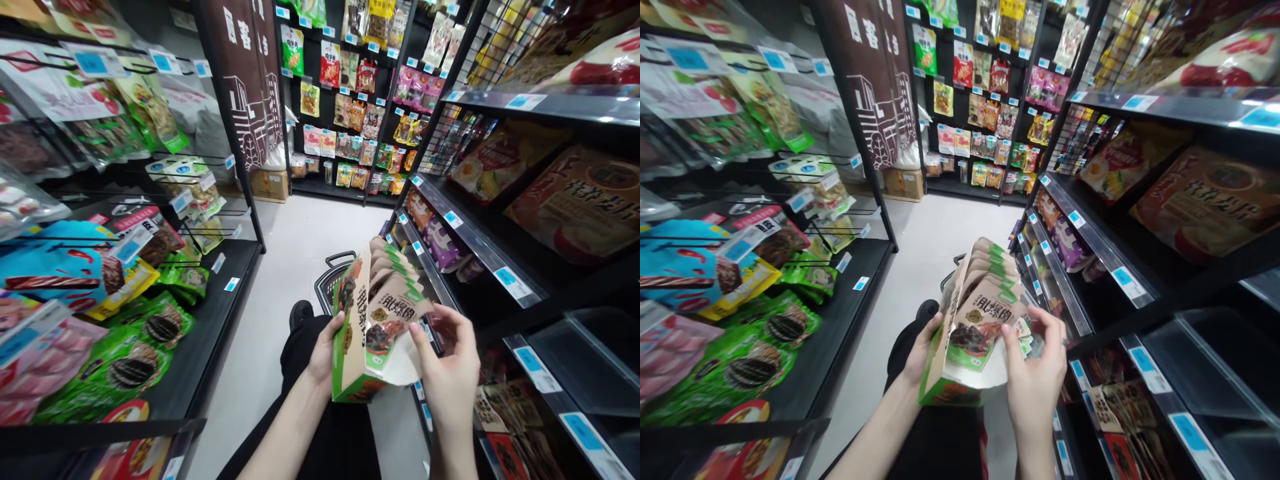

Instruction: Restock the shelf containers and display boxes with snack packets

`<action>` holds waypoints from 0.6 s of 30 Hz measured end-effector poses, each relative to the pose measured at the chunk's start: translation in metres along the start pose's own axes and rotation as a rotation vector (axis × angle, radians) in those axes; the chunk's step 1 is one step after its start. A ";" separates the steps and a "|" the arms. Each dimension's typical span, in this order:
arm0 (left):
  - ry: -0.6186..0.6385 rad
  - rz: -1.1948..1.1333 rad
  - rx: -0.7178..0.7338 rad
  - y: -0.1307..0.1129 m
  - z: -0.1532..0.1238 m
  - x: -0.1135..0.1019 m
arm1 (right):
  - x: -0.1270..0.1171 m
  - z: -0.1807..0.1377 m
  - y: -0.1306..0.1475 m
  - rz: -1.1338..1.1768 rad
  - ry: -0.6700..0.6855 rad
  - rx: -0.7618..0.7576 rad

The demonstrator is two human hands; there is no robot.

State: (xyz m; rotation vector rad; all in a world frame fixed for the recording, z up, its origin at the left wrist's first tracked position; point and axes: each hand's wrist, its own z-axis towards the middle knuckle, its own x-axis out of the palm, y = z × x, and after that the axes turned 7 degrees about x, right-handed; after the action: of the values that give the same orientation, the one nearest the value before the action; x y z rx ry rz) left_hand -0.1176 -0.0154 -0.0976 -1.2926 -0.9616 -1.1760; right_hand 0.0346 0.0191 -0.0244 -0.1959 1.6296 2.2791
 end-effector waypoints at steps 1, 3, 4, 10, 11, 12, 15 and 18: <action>-0.025 0.003 -0.004 0.000 0.000 -0.002 | -0.001 -0.002 0.000 0.003 -0.049 -0.042; -0.065 0.014 -0.009 0.000 -0.001 -0.006 | -0.002 -0.006 -0.001 -0.015 -0.156 -0.152; -0.079 0.019 -0.013 0.000 -0.001 -0.007 | -0.004 -0.008 -0.001 -0.013 -0.200 -0.193; -0.110 0.005 -0.078 0.003 -0.003 -0.006 | -0.020 -0.014 -0.005 0.129 0.200 -0.039; -0.100 0.002 -0.090 0.003 -0.004 -0.004 | -0.021 -0.016 -0.005 0.114 0.267 -0.037; -0.091 0.002 -0.089 0.003 -0.004 -0.003 | -0.022 -0.018 -0.006 0.101 0.289 -0.043; -0.037 0.026 -0.105 0.001 -0.005 0.003 | -0.016 -0.029 -0.006 0.113 0.210 -0.043; 0.071 0.064 -0.137 -0.003 -0.001 0.009 | -0.005 -0.042 -0.004 0.221 0.132 -0.060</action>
State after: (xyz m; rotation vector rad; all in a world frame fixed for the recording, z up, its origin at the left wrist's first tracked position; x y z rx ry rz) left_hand -0.1189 -0.0168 -0.0881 -1.3704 -0.7938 -1.2469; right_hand 0.0369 -0.0200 -0.0406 -0.1930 1.7255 2.5306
